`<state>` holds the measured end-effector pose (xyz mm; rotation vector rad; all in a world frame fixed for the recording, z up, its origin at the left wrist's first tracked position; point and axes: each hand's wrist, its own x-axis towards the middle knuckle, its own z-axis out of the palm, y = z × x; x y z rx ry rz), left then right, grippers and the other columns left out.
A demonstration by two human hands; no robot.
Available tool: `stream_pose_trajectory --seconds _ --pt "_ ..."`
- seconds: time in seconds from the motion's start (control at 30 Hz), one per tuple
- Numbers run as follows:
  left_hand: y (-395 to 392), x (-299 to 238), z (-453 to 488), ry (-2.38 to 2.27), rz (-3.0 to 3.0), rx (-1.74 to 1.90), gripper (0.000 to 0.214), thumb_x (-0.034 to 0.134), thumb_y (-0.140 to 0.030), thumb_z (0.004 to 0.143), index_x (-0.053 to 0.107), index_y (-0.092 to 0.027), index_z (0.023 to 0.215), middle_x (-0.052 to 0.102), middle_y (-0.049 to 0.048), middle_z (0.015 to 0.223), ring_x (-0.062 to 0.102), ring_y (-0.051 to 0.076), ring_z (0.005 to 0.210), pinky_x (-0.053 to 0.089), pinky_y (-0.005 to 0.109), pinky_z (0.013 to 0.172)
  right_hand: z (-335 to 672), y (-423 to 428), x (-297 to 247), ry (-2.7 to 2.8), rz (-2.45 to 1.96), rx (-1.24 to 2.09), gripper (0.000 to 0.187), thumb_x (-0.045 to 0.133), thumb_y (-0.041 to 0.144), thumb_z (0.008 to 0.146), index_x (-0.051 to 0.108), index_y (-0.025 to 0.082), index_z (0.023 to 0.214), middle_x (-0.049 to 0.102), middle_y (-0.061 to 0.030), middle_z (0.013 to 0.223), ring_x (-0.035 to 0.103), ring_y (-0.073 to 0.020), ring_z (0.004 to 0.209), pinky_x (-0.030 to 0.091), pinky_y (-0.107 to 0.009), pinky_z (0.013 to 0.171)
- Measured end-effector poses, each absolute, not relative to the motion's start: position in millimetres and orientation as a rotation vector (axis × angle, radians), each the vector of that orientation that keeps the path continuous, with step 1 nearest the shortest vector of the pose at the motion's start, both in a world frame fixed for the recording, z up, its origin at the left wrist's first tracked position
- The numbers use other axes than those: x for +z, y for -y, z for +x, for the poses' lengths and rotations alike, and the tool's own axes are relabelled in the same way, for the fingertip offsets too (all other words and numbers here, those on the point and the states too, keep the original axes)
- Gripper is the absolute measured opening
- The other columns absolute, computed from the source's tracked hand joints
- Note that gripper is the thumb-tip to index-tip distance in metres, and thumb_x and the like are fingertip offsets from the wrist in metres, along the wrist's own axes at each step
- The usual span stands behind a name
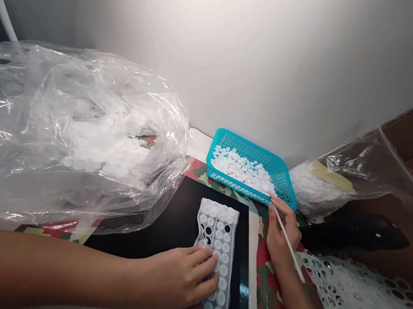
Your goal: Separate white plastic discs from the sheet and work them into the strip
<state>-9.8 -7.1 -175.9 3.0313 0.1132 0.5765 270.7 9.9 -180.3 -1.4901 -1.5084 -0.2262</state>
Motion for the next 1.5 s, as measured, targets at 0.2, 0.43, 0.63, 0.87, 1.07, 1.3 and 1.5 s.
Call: stream_pose_trajectory --seconds 0.2,0.43,0.63,0.87,1.07,1.3,1.5 --pt "7 -176 -10 -0.117 3.028 0.584 0.043 0.041 -0.033 0.087 0.053 -0.006 0.118 0.057 0.0187 0.122 0.053 0.03 0.111 0.042 0.038 0.094 266 -3 -176 1.422 -1.452 -0.125 0.018 0.055 0.028 0.091 0.063 0.022 0.106 0.068 -0.0077 0.112 0.063 -0.0242 0.104 0.047 -0.044 0.095" --pt "7 -176 -10 -0.103 3.032 0.57 0.043 0.042 -0.034 0.086 0.052 -0.006 0.118 0.056 0.0194 0.121 0.053 0.03 0.111 0.041 0.038 0.095 237 11 -160 1.852 -1.386 0.712 0.012 0.063 0.03 0.086 0.072 0.022 0.085 0.074 -0.0042 0.085 0.07 -0.0192 0.081 0.057 -0.03 0.073" --pt "6 -174 -10 -0.121 3.023 0.537 0.042 0.041 -0.033 0.087 0.052 -0.007 0.117 0.057 0.018 0.121 0.054 0.029 0.11 0.041 0.037 0.095 229 17 -150 2.005 -1.237 1.078 0.014 0.059 0.024 0.09 0.071 0.021 0.097 0.071 -0.0062 0.096 0.065 -0.0195 0.098 0.052 -0.034 0.088" --pt "7 -174 -10 -0.118 3.04 0.519 0.043 0.044 -0.035 0.086 0.052 -0.007 0.117 0.057 0.0185 0.119 0.053 0.029 0.109 0.041 0.036 0.094 231 18 -148 2.217 -1.072 0.957 0.01 0.055 0.017 0.091 0.065 0.019 0.094 0.07 -0.0073 0.104 0.062 -0.0179 0.102 0.049 -0.032 0.09" --pt "7 -176 -10 -0.118 3.03 0.509 0.044 0.042 -0.035 0.087 0.051 -0.007 0.119 0.056 0.0187 0.12 0.053 0.03 0.11 0.042 0.038 0.093 232 18 -142 2.24 -1.075 0.928 0.01 0.057 0.018 0.09 0.066 0.02 0.095 0.069 -0.0071 0.104 0.063 -0.0179 0.1 0.05 -0.031 0.088" --pt "7 -176 -11 -0.108 3.033 0.532 0.045 0.042 -0.035 0.087 0.051 -0.006 0.119 0.055 0.0195 0.122 0.053 0.03 0.11 0.042 0.037 0.093 231 20 -161 2.028 -1.193 0.848 0.011 0.061 0.018 0.088 0.07 0.022 0.094 0.072 -0.0054 0.097 0.066 -0.0189 0.095 0.053 -0.031 0.084" --pt "6 -175 -11 -0.103 3.025 0.564 0.043 0.044 -0.034 0.086 0.052 -0.006 0.117 0.057 0.0193 0.121 0.054 0.03 0.109 0.042 0.037 0.094 233 20 -172 1.867 -1.29 0.794 0.011 0.064 0.018 0.086 0.071 0.023 0.093 0.073 -0.0039 0.096 0.067 -0.0178 0.092 0.053 -0.029 0.084"
